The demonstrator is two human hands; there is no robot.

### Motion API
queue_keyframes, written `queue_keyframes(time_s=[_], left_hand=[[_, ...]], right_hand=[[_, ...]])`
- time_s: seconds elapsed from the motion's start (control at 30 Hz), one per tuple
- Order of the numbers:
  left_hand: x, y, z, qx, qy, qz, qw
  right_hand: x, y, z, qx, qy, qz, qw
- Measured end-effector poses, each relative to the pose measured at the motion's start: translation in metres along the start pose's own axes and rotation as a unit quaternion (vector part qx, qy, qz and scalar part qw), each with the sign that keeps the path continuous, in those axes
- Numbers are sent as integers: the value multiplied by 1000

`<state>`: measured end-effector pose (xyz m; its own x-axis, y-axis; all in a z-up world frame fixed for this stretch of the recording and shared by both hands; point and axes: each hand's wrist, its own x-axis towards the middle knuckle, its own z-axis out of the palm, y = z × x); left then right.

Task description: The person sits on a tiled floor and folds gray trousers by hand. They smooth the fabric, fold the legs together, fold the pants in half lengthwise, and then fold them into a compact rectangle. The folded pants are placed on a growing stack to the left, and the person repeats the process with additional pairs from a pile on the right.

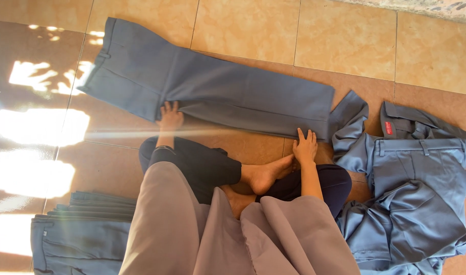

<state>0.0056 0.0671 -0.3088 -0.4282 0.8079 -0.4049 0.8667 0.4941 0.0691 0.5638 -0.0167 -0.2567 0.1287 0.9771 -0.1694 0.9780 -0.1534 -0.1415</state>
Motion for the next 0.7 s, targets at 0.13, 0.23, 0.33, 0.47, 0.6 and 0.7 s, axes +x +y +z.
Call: queue_keyframes(time_s=[0.13,0.23,0.33,0.47,0.6,0.7], left_hand=[[-6,-30,-6,-34,-23,-56,998],[-40,0,-31,4,-8,-70,997],[-42,17,-17,48,23,77,996],[-51,28,-12,39,-10,174,984],[-51,26,-11,-43,-3,223,974],[-36,23,16,-65,16,274,959]], right_hand=[[0,-8,-6,43,-34,-21,998],[0,-14,-9,52,-30,-20,998],[3,-9,-4,26,-6,-19,999],[12,3,17,28,73,36,996],[19,21,43,71,256,72,961],[9,3,7,182,133,140,964]])
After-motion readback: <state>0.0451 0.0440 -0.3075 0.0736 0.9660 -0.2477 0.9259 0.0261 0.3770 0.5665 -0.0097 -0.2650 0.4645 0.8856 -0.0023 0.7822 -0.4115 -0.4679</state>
